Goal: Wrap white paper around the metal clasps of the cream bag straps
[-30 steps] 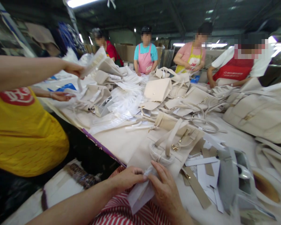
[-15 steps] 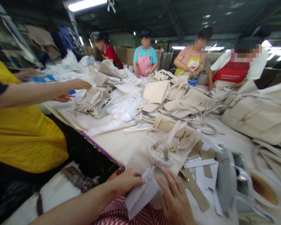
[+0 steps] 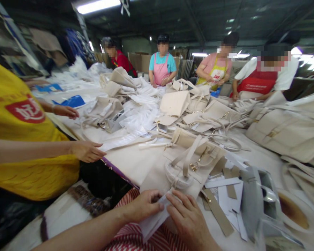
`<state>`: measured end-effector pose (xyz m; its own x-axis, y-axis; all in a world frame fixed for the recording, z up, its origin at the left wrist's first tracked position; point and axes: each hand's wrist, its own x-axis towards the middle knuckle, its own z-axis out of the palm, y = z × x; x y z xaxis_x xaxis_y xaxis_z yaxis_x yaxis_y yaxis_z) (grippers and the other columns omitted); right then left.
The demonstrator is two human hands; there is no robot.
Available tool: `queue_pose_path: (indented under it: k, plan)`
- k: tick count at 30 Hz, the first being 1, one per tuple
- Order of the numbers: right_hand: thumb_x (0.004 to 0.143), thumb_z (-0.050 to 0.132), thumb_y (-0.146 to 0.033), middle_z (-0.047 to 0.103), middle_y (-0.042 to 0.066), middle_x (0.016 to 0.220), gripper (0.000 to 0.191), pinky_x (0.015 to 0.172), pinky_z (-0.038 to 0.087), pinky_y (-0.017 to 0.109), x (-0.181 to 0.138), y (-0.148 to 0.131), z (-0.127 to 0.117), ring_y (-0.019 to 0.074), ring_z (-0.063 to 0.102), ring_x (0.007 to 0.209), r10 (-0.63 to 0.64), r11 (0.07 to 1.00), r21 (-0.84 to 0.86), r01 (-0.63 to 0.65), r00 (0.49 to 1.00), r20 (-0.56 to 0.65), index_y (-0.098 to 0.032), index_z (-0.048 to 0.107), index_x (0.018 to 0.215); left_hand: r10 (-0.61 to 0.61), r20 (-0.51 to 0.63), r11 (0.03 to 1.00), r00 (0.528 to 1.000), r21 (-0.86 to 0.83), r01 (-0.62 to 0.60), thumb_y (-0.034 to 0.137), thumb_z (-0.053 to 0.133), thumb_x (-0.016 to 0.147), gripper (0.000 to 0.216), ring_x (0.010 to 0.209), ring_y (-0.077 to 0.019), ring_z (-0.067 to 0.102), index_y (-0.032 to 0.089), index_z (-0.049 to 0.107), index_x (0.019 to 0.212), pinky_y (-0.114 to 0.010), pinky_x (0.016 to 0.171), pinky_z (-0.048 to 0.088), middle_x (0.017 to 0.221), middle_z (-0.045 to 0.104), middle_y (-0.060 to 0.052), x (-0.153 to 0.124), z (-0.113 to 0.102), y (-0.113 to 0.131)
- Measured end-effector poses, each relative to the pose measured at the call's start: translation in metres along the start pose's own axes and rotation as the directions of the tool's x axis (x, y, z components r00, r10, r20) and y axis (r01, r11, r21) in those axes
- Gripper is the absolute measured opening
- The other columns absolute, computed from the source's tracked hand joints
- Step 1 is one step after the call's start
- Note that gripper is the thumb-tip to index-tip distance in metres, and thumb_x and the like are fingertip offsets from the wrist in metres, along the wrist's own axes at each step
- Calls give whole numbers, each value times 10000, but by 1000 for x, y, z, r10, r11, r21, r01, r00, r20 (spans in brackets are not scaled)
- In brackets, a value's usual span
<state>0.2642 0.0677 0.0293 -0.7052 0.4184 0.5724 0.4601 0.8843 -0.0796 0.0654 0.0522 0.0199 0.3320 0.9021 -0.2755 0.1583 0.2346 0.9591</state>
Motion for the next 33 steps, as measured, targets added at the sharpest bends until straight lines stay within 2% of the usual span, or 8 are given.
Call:
queue_pose_path:
  k: [5, 8, 10, 15, 20, 24, 29, 33]
  plan:
    - [946, 295, -321, 682, -31, 952, 330, 869, 321, 302, 7, 4, 2, 147, 533, 986, 22, 991, 131, -30, 998, 63, -219, 598, 866, 188, 121, 982, 975, -7, -188, 171, 580, 727, 446, 945, -176, 552, 160, 502, 1166, -285, 821, 425, 1052, 604, -45, -6, -3, -4]
    - [935, 322, -344, 674, -18, 900, 311, 851, 331, 294, 10, 8, 4, 143, 540, 938, 33, 986, 159, -50, 993, 112, -213, 595, 867, 189, 168, 982, 967, -47, -184, 120, 569, 707, 587, 976, -175, 541, 179, 393, 1264, -288, 818, 433, 1087, 581, -54, -8, -5, -9]
    - [929, 343, -341, 666, -17, 884, 287, 837, 335, 295, 10, 11, 6, 143, 539, 921, 49, 981, 177, -77, 987, 156, -216, 594, 870, 144, 139, 988, 980, -70, -136, 107, 549, 707, 604, 950, -169, 543, 178, 359, 1276, -274, 773, 441, 1062, 580, -60, -9, -5, -14]
    - [912, 420, -276, 653, -23, 817, 206, 784, 345, 294, 9, 14, 10, 147, 536, 877, 75, 975, 186, -118, 972, 224, -214, 587, 808, -27, -55, 1000, 998, 14, 28, 138, 590, 663, 615, 764, -140, 559, 182, 381, 1240, -229, 631, 421, 877, 594, -15, -15, -3, -22]
    - [850, 516, -144, 633, -27, 745, 122, 735, 330, 302, 18, 12, 10, 155, 528, 793, 121, 980, 116, -164, 943, 310, -222, 592, 794, 58, -207, 983, 977, 185, -19, 153, 583, 665, 347, 731, -129, 553, 184, 549, 1009, -218, 644, 406, 791, 616, 22, -23, 2, -21]
    - [808, 555, -108, 619, -21, 712, 124, 712, 314, 313, 22, 11, 15, 163, 516, 756, 204, 972, 45, -231, 922, 330, -222, 602, 799, 136, -191, 962, 972, 260, -83, 135, 569, 682, 132, 804, -135, 567, 172, 647, 782, -213, 755, 404, 795, 636, 13, -22, 2, -26]
    - [840, 498, -116, 592, -7, 702, 153, 722, 312, 322, 21, 6, 22, 171, 495, 760, 304, 946, -6, -324, 882, 361, -206, 581, 748, 194, -124, 954, 973, 253, -158, 143, 553, 717, 149, 840, -138, 555, 167, 668, 807, -213, 799, 392, 805, 604, 0, -26, -3, -28]
    - [854, 463, -120, 588, -1, 726, 165, 731, 318, 330, 20, 4, 20, 177, 491, 775, 324, 934, 24, -357, 874, 362, -205, 574, 767, 126, -138, 983, 982, 152, -105, 147, 546, 703, 152, 842, -146, 545, 150, 654, 809, -226, 787, 398, 815, 594, -6, -30, -5, -29]
